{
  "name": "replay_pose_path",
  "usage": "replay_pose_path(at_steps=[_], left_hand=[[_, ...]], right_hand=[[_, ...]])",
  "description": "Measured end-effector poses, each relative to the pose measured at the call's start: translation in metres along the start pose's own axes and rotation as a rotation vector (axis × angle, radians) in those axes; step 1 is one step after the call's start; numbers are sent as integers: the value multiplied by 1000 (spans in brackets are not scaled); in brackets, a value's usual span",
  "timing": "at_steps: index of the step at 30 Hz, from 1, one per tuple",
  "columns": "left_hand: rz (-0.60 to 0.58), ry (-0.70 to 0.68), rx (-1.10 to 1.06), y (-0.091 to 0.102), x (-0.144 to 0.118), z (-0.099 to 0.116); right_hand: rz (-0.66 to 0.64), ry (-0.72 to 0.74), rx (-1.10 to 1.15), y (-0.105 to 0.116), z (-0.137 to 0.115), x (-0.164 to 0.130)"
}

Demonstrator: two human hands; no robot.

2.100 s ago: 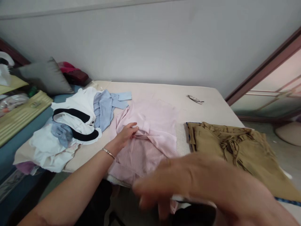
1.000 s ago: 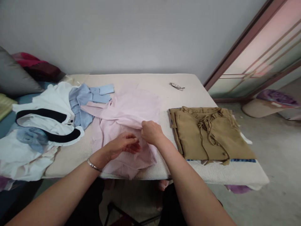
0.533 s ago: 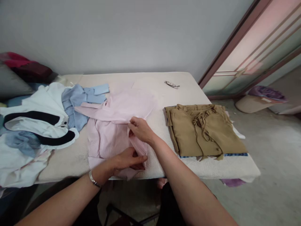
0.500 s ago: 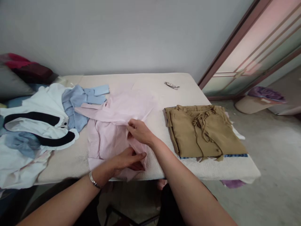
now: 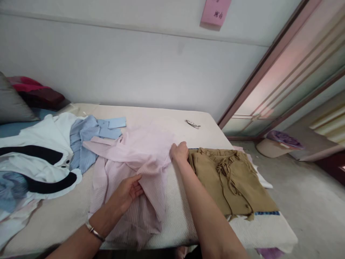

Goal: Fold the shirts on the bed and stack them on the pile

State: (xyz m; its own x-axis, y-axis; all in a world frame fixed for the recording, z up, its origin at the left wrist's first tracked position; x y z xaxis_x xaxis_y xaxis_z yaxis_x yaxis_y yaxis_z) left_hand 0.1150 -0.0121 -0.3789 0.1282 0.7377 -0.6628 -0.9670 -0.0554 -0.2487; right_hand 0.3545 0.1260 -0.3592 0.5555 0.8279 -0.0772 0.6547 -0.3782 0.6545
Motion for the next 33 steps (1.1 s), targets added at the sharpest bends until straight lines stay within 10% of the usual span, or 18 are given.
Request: replay_pose_path(at_steps=[4,10,17,21,33], left_hand=[[115,-148,44,-1,12,1],[-65,-331,412,-19,6,14],[332,-891,1240,-18,-39,22],[481,-735,1557,-8,-38,5],[347,-409,1746,-2,-36,2]], right_hand=[[20,-108,-38,-18,-7,54],[-62,-59,-38,-36,-9,91],[-5,39,-16,-47,-32,83],[-47,94,-17,-69,-50,73],[-175,496,-252,-86,-44,14]])
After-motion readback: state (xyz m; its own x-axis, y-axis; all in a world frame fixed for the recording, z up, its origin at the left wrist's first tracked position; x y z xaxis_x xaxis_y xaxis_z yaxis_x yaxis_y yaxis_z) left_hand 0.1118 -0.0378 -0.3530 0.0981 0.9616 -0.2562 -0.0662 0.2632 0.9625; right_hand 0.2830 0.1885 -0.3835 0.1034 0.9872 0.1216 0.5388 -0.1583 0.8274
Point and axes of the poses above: each hand's wrist, its own x-axis towards the middle knuckle, its own y-axis out of the back of the hand, z = x × y, the point moved 4 cm from there along x, towards the middle knuckle, and after that the axes turned 13 degrees about x, right-handed, at the moved point
